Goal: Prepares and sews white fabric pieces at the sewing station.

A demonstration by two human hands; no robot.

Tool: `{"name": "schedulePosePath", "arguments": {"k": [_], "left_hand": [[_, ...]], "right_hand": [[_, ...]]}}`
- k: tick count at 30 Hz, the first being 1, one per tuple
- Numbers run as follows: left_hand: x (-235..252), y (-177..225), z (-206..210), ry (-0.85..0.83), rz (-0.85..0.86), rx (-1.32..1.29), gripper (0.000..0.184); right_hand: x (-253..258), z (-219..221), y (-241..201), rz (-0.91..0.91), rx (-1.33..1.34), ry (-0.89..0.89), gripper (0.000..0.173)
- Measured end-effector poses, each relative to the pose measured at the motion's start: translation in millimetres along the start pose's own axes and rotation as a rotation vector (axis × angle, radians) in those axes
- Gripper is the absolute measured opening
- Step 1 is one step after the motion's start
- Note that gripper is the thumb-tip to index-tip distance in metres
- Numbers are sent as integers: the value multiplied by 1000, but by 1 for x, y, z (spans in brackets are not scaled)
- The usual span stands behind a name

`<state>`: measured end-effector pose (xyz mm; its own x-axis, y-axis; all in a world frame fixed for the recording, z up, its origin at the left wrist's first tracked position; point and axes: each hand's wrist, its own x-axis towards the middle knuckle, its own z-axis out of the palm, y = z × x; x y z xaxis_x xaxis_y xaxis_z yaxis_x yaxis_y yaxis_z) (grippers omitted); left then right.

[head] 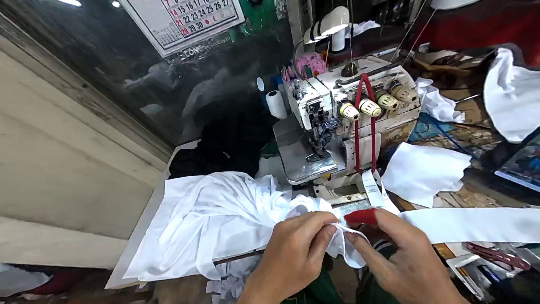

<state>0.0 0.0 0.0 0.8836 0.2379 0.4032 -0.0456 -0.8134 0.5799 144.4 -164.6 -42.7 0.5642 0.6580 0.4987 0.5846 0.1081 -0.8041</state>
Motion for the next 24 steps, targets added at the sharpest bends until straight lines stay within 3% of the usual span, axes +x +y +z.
{"name": "schedulePosePath", "arguments": {"k": [3, 5, 7, 12, 15, 18, 21, 24], "left_hand": [[6, -1, -10, -4, -7, 34, 26], [10, -1, -16, -10, -18, 64, 26], [11, -2, -20, -26, -23, 94, 27], [15, -6, -36, 50, 0, 106, 28], [23, -11, -51, 102, 8, -34, 22], [35, -12, -74, 53, -47, -241, 21], [51, 6, -122, 73, -66, -292, 16], [78, 17, -140, 45, -110, -129, 14]], "right_hand": [[-12, -19, -9, -158, -118, -120, 28], [-20, -31, 0, -133, -190, -275, 31], [-22, -38, 9, -130, -232, -350, 24], [2, -40, -4, -297, -144, -152, 14], [29, -30, -7, -351, -6, -112, 12], [49, -26, -27, -387, 145, -108, 13], [61, -29, -55, -319, 249, -95, 18], [69, -16, -49, -51, 353, -111, 19]]}}
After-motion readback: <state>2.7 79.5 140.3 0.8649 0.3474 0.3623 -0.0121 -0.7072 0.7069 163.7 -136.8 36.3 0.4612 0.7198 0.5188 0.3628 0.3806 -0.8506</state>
